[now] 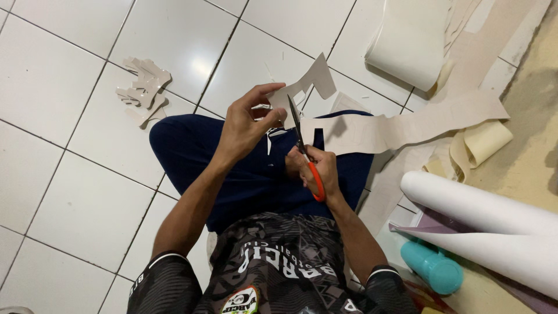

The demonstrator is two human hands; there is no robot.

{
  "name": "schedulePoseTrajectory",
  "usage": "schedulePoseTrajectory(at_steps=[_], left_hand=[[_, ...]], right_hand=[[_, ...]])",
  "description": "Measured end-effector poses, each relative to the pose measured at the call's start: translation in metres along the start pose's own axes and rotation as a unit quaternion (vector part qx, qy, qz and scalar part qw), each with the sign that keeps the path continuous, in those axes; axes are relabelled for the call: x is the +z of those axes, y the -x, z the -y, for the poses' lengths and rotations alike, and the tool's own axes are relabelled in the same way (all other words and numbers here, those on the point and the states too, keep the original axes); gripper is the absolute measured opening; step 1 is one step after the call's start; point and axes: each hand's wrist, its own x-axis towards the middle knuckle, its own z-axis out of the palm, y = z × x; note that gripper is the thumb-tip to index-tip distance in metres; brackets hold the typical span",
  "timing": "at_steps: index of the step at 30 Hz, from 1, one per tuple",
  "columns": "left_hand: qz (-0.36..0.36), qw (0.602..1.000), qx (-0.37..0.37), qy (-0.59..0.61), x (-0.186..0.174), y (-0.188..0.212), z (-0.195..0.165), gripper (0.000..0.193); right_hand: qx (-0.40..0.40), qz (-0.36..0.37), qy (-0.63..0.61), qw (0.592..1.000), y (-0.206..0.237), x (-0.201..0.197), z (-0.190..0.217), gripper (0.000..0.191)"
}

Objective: The person sits on the tiled floor and cuts shapes out of a long strip of white leather-like material using red-handled scissors. They trim along outlines, cut out small pieces, set finished cut pieces aside on the floor, and continue cutting more shapes from the remaining strip.

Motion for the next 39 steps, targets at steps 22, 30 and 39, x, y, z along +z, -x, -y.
schedulePoseTrajectory(at_steps=[22,30,39], left_hand=[[-0.023,0.996,-0.036,0.08,0.017,0.018,0.007,0.018],[-0.083,0.973,-0.063,0.205,0.036,0.027,0.029,0.016],[-0.038,0.998,-0.029,0.034,0.022,0.015,0.023,0.027]], right_hand=[[0.055,0.122,-0.233,0.963,-0.003,-0.013,0.018,0.038],[0.054,0.111,-0.275,0.953,-0.001,-0.008,0.01,0.038],[0.081,0.066,-0.247,0.963,0.005,-0.002,-0.007,0.038]])
